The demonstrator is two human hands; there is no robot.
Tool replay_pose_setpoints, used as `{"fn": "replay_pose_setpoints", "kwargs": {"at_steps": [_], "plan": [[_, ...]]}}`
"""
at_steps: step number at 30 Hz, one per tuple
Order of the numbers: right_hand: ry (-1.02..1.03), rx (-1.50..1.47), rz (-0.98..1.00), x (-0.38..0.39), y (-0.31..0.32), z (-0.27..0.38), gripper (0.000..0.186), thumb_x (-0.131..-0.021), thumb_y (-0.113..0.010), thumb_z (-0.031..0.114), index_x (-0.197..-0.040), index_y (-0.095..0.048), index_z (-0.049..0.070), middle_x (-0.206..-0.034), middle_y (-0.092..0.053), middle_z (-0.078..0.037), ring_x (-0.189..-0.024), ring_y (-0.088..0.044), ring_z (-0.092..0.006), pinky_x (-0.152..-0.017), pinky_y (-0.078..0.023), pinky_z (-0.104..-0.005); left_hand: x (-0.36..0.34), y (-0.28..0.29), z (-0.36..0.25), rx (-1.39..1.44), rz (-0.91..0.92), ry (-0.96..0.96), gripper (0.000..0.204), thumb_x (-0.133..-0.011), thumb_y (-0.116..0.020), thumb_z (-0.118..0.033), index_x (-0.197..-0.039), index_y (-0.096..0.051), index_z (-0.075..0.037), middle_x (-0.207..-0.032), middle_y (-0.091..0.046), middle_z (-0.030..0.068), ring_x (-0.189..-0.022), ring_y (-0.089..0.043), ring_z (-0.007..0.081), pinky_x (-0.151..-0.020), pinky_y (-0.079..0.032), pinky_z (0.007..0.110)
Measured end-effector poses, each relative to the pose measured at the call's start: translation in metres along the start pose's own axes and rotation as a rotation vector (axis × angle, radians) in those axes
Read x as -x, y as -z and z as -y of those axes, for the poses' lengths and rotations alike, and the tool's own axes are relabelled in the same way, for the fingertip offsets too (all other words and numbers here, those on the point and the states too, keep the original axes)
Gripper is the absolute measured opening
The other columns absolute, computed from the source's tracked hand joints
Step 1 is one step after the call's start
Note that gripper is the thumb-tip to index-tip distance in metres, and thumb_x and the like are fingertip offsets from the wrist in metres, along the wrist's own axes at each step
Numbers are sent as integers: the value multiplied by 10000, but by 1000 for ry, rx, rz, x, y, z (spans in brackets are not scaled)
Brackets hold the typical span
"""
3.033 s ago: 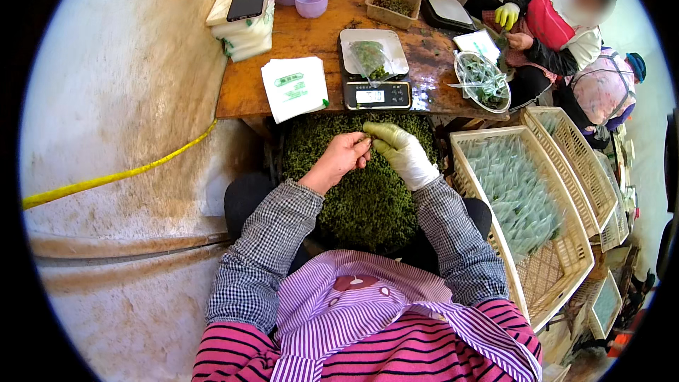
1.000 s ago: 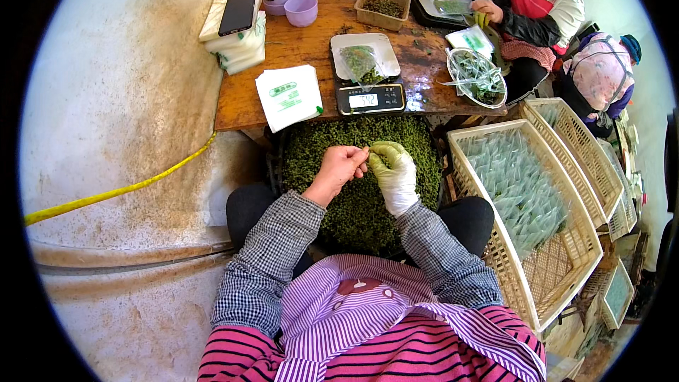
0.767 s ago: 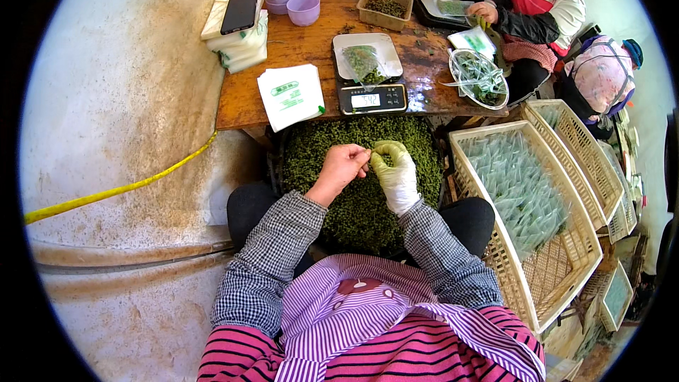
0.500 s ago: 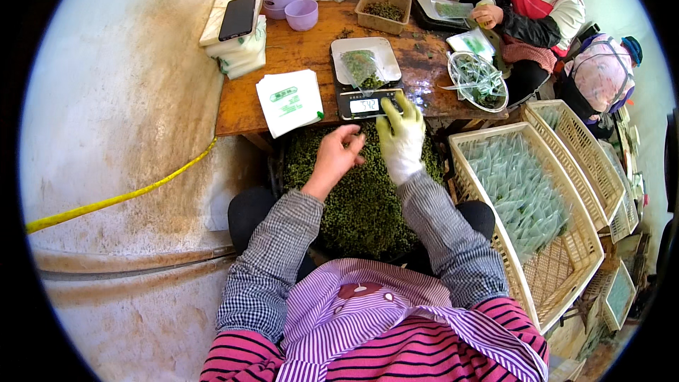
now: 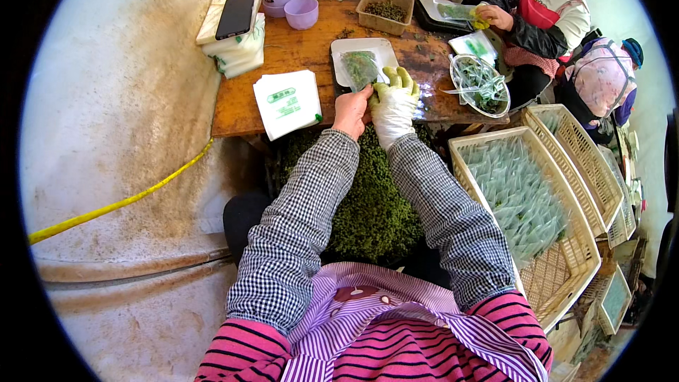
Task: The person scoops green buds from a large bowl into small plastic bags, weighs each bag on a digital scale, and places the filled bags into a basket. The process is repeated continuously with other workers visible in the background.
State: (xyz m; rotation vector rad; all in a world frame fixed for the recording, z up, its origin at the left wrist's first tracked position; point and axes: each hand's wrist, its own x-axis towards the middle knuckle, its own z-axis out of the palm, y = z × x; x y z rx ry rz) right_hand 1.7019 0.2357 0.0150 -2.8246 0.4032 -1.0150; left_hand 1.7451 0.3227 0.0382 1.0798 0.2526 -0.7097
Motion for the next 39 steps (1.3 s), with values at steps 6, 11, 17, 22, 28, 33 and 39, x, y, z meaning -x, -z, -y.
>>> {"fn": "replay_pose_setpoints", "kwargs": {"at_steps": [6, 11, 17, 22, 28, 33, 39], "plan": [[46, -78, 13, -8, 16, 0, 147, -697, -680, 163, -821, -700, 88, -1192, -602, -71, -1223, -440, -308, -1020, -301, -472, -13, -13, 9, 94, -217, -181, 216, -889, -637, -87, -943, -608, 120, -913, -633, 150, -775, -626, 220, -666, -517, 357], [-124, -329, -33, 23, 44, 4, 149, -714, -721, 161, -840, -707, 83, -1178, -594, -68, -1199, -446, -302, -1025, -318, -450, -9, -9, 11, 99, -152, -177, 311, -935, -593, -178, -992, -579, 127, -823, -666, 163, -607, -642, 195, -488, -501, 276], [-388, -735, 312, 82, 84, 10, 262, -786, -694, 87, -1045, -698, 50, -1312, -514, -122, -1260, -392, -289, -1105, -300, -393, 41, 24, 42, -210, 7, -132, 434, -982, -497, -366, -1035, -613, 48, -929, -685, 128, -771, -661, 152, -660, -532, 263], [-351, -730, 280, 123, 84, 0, 235, -848, -647, 158, -1050, -685, 43, -1244, -558, -149, -1155, -486, -312, -994, -383, -394, 83, 53, 89, -412, 68, -62, 254, -993, -474, -180, -1109, -631, -18, -1035, -663, 72, -871, -642, 145, -745, -511, 262], [-371, -573, 151, 126, 81, 2, 145, -772, -646, 59, -916, -656, 44, -1131, -589, -139, -1103, -517, -308, -959, -415, -386, 79, 83, 108, -576, 55, -395, 216, -909, -571, -76, -1105, -641, -21, -1076, -661, 60, -897, -644, 137, -775, -499, 268], [-282, -479, 58, 92, 75, -5, 190, -768, -649, 73, -957, -672, 72, -1129, -597, -142, -1085, -533, -317, -947, -428, -403, 89, 67, 62, -342, 61, -145, 252, -952, -562, -180, -1148, -615, -31, -1081, -646, 81, -903, -647, 146, -780, -517, 271], [-42, -258, -70, 31, 53, 6, 355, -744, -679, 147, -1096, -639, 128, -1208, -568, -118, -1138, -497, -334, -958, -390, -473, 57, 54, 24, -171, 129, -47, 511, -978, -503, -366, -1278, -469, 47, -1205, -584, 166, -1096, -582, 223, -914, -478, 323]]}}
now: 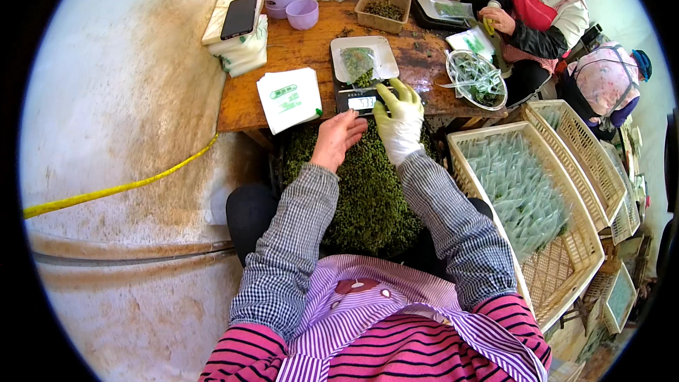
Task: The person scoops green buds from a large bowl into small plastic bags, weighs each bag on a digital scale, and places the filled bags into a basket. The process is repeated continuously with other workers visible in the background.
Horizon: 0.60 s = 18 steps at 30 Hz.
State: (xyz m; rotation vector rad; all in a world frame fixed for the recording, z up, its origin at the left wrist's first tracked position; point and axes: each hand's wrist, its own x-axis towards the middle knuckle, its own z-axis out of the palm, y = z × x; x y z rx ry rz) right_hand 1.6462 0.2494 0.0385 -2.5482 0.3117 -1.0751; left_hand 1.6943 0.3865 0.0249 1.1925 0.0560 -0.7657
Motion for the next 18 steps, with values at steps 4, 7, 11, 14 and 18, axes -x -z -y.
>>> {"fn": "replay_pose_setpoints", "kwargs": {"at_steps": [4, 7, 11, 14, 18], "plan": [[83, 177, 63, -28, -26, 4, 372, -721, -695, 224, -1075, -658, 116, -1311, -517, -124, -1245, -414, -347, -1023, -295, -510, -42, -6, -18, 271, 55, 41, 460, -949, -563, -346, -1225, -496, 16, -1017, -601, 107, -937, -602, 198, -873, -506, 326], [49, 259, 127, -34, -44, -6, 361, -710, -687, 231, -1043, -662, 96, -1333, -505, -125, -1277, -386, -347, -1040, -262, -522, -60, -15, -25, 376, 114, 3, 414, -924, -616, -277, -1201, -507, 9, -1015, -609, 93, -934, -606, 192, -858, -517, 329], [-13, 208, 155, -35, -52, -10, 292, -703, -682, 206, -969, -687, 87, -1301, -536, -118, -1275, -390, -340, -1046, -255, -513, -69, -26, -27, 233, -37, -5, 304, -904, -637, -179, -1118, -571, 27, -977, -641, 97, -816, -635, 195, -737, -557, 338], [-28, 161, 133, -34, -54, -13, 235, -702, -678, 190, -915, -695, 91, -1271, -560, -99, -1265, -402, -329, -1049, -250, -506, -73, -39, -29, 229, -240, -34, 265, -868, -656, -90, -1055, -596, 88, -986, -638, 131, -787, -627, 225, -701, -531, 349], [13, 111, 65, -29, -48, -11, 176, -693, -708, 170, -851, -693, 93, -1205, -586, -72, -1239, -421, -323, -1043, -274, -483, -84, -47, -22, 206, -408, -140, 247, -840, -670, -43, -979, -604, 150, -992, -629, 171, -822, -604, 253, -736, -475, 379]]}}
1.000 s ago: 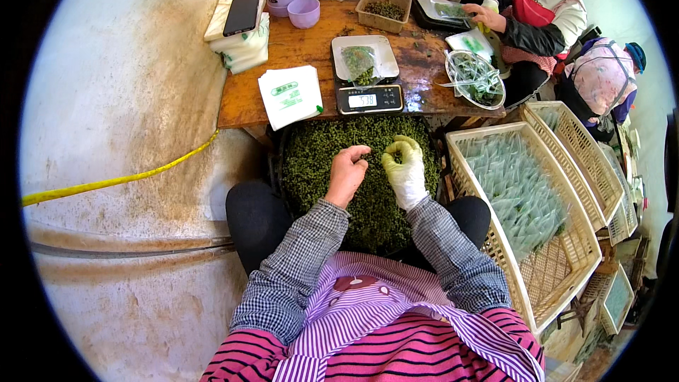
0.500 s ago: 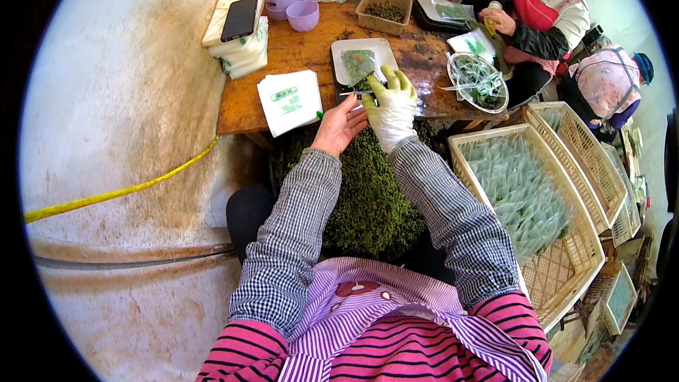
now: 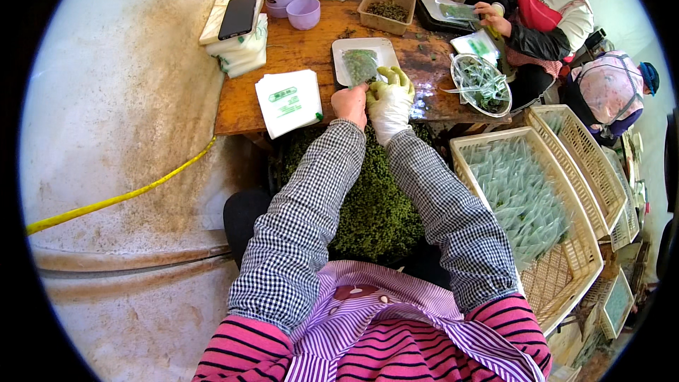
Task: The person scoops green buds from a large bowl into small plastic bags, weighs each bag on a digital scale, and places the filled bags into a basket. The process is repeated continuously with other workers visible in the background.
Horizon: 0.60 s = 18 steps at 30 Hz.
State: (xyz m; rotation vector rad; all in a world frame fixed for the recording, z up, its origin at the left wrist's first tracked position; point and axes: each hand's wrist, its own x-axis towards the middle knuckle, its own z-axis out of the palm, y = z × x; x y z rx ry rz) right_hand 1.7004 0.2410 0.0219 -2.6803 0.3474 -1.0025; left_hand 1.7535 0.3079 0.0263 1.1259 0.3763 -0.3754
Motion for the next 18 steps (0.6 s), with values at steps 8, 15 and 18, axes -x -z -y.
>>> {"fn": "replay_pose_setpoints", "kwargs": {"at_steps": [8, 15, 18], "plan": [[-187, -372, -137, 61, 34, 5, 127, -728, -727, 121, -829, -662, 81, -1145, -590, -84, -1155, -475, -319, -988, -367, -438, 29, 15, -4, -204, 141, 54, 270, -906, -633, -168, -1000, -615, 85, -873, -670, 141, -717, -647, 194, -649, -517, 318], [32, -259, 207, 120, 71, 13, 248, -773, -683, 63, -1020, -684, 79, -1202, -601, -126, -1169, -507, -301, -997, -407, -421, 94, 93, 56, -413, 285, 132, 329, -973, -528, -274, -1064, -640, 22, -1003, -667, 97, -861, -628, 154, -739, -518, 290], [-33, -486, 175, 83, 75, 1, 339, -791, -646, 11, -1125, -654, 70, -1222, -592, -180, -1096, -584, -312, -951, -469, -378, 110, 114, 59, -676, 314, -277, 293, -958, -544, -222, -1122, -639, 1, -1049, -669, 100, -923, -631, 187, -817, -502, 309]]}}
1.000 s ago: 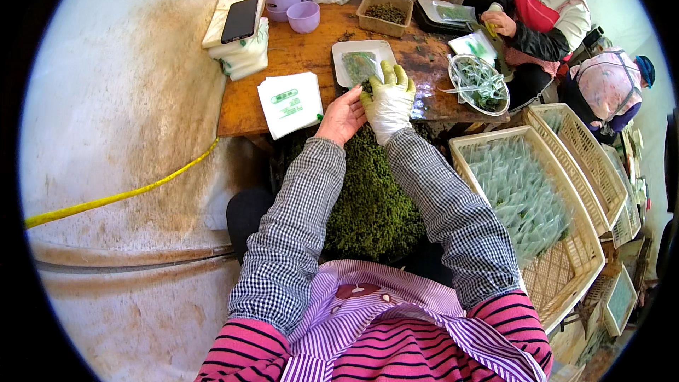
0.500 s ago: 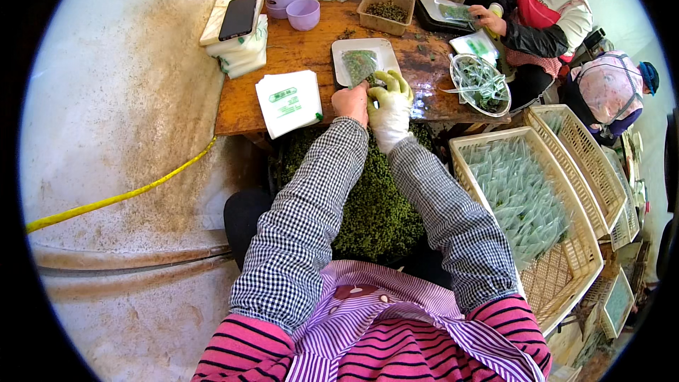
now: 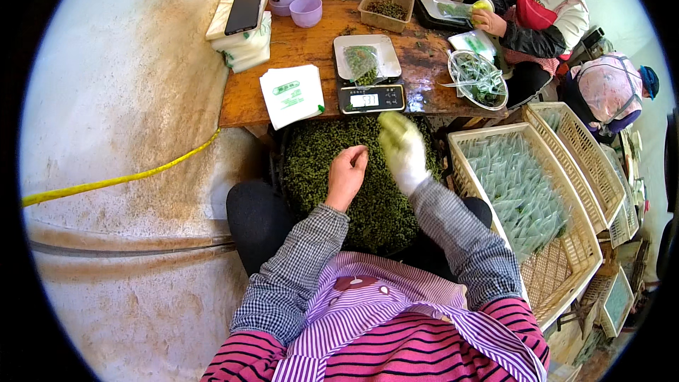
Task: The person scoops green buds from a large bowl into small plastic bags, weighs each bag on a digital scale, and places the filled bags into a basket. The process is repeated continuously with other workers visible in the background.
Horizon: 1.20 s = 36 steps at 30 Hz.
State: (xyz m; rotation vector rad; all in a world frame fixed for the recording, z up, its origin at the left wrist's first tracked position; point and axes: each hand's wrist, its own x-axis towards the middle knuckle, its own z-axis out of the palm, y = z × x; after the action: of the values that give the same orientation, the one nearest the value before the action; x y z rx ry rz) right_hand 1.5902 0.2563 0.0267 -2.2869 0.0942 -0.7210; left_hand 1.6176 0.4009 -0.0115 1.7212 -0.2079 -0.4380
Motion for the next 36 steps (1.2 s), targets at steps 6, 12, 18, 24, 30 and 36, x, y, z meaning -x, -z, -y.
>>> {"fn": "replay_pose_setpoints", "kwargs": {"at_steps": [6, 12, 18, 24, 30, 36], "plan": [[43, 552, 53, -120, -3, -20, 301, -846, -598, 237, -1123, -621, 122, -985, -662, -138, -915, -634, -308, -803, -485, -441, -11, 20, -19, -147, -27, -367, 268, -943, -519, -87, -1186, -621, -40, -1146, -648, 103, -1020, -625, 222, -895, -488, 321], [9, 385, -13, -108, 12, 30, 141, -817, -592, 192, -845, -694, 98, -758, -663, -139, -722, -657, -308, -708, -522, -408, -37, 40, -73, -7, -232, -687, 447, -926, -514, -7, -1364, -437, -45, -1339, -519, 149, -1296, -443, 273, -1082, -342, 366], [-133, 208, 127, -16, 27, 34, 179, -788, -593, 124, -932, -691, 85, -929, -656, -133, -856, -638, -309, -769, -506, -408, -26, 21, -20, 102, -93, -520, 195, -915, -633, -173, -1034, -681, -27, -1024, -677, 60, -935, -624, 155, -824, -500, 304], [312, 523, 116, 10, 41, 49, 404, -645, -617, 6, -1016, -669, 159, -1049, -641, -34, -1121, -519, -247, -985, -318, -513, -15, 0, -12, 339, -112, -475, 136, -918, -621, -119, -990, -682, -21, -946, -673, 34, -852, -609, 111, -743, -500, 271], [117, 541, 377, 16, 43, 60, 498, -748, -645, 129, -1240, -577, 157, -1331, -515, -87, -1341, -330, -353, -1054, -160, -677, 1, 1, -33, 228, -143, -350, 157, -953, -573, -154, -976, -675, -37, -954, -673, 38, -876, -610, 120, -805, -488, 272], [208, 751, 464, 10, 38, 40, 339, -778, -641, 264, -1052, -631, 66, -1028, -630, -87, -1193, -478, -314, -1033, -178, -715, 6, -21, -54, 354, 9, -512, 121, -961, -548, -105, -948, -635, -22, -940, -664, 42, -848, -589, 118, -792, -480, 278]]}}
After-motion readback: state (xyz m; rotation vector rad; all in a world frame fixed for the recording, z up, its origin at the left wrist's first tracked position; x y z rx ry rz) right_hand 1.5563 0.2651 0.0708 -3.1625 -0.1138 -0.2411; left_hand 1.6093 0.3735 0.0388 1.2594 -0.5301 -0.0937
